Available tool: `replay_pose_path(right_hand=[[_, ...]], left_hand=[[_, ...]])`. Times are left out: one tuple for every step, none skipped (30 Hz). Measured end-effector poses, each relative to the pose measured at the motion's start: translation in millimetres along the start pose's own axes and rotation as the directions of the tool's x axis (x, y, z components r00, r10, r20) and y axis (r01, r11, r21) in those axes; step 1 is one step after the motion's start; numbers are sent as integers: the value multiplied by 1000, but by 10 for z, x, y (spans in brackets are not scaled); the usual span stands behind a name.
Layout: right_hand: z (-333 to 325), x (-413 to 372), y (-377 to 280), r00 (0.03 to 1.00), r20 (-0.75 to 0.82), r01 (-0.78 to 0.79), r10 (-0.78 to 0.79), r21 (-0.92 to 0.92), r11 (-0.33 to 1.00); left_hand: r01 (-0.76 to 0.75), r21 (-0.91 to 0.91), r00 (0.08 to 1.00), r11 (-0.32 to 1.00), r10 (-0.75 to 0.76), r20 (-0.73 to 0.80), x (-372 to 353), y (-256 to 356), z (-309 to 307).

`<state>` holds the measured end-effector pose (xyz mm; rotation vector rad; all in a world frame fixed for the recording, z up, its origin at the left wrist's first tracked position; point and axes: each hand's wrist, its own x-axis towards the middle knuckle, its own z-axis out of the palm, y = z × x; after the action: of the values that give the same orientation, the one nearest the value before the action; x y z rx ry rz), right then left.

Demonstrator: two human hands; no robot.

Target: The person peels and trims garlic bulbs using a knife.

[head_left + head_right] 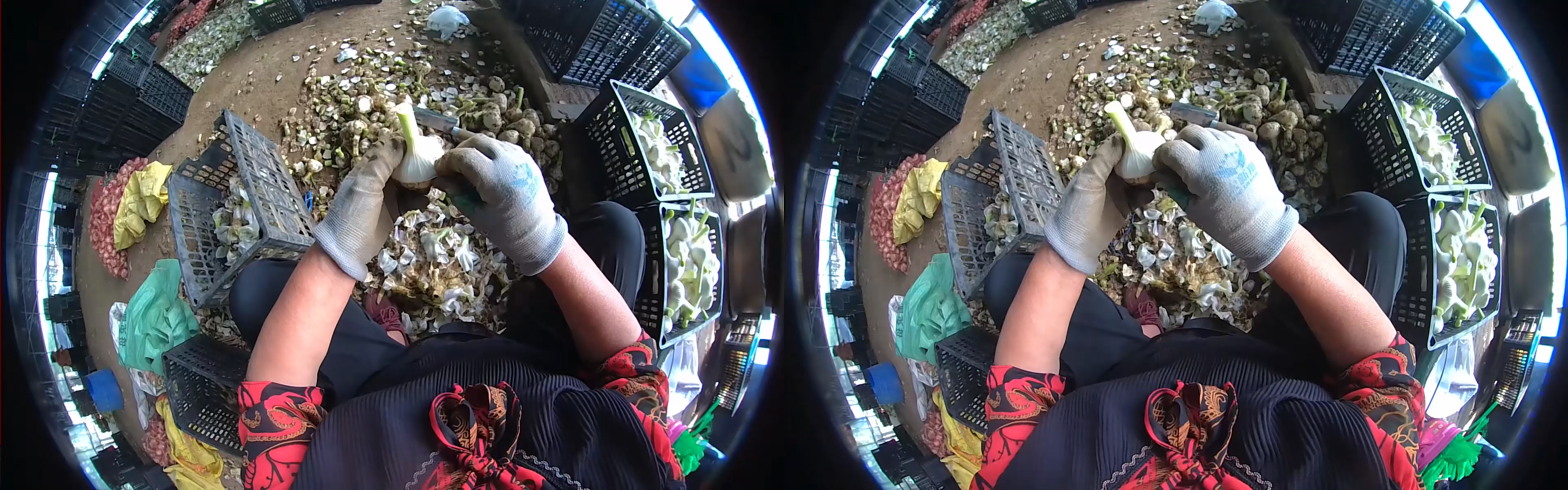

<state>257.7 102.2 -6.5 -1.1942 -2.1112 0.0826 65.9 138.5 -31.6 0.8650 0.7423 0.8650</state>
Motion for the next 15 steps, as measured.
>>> replay_pose_path(right_hand=[[-13,6,-9,1000,7,7,-7,-10,1000],[-27,11,-17,1000,14,15,-15,-21,1000],[-42,13,-27,999,31,7,-7,-23,1000],[-57,14,-36,999,48,-1,2,-25,1000],[-66,8,-38,998,65,-9,11,-28,1000],[-66,-5,-31,999,35,-21,22,-9,1000],[-57,-18,-19,999,5,-32,32,10,999],[-39,-26,-8,999,-26,-41,42,31,999],[-7,-35,1,994,-98,-46,56,99,994],[-7,-31,1,991,-117,-46,61,122,991],[-12,-29,4,989,-136,-46,66,144,989],[-21,-31,9,985,-155,-48,74,164,985],[-30,-35,15,989,-143,-31,48,123,992],[-38,-37,22,991,-130,-13,24,83,996],[-44,-44,26,993,-116,4,1,44,999]], left_hand=[[2,3,1000,1000,-2,-8,6,3,13],[0,-3,1000,1000,0,3,7,10,27],[-1,-10,1000,1000,1,13,5,18,41],[-2,-16,1000,1000,3,24,6,20,50],[-2,-37,1000,999,3,21,10,9,63],[-1,-58,1000,998,2,17,14,-9,80],[-1,-79,1000,997,1,11,12,-20,88],[-4,-85,1000,996,7,30,12,-12,88],[-10,-90,999,996,14,47,13,11,89],[-16,-98,998,995,22,65,10,30,90],[-15,-78,997,997,20,72,4,46,87],[-13,-57,997,998,17,81,-3,63,82],[-9,-35,996,999,12,91,-4,70,80],[-11,-34,997,999,13,73,6,54,72],[-10,-32,998,999,12,55,17,23,56]])
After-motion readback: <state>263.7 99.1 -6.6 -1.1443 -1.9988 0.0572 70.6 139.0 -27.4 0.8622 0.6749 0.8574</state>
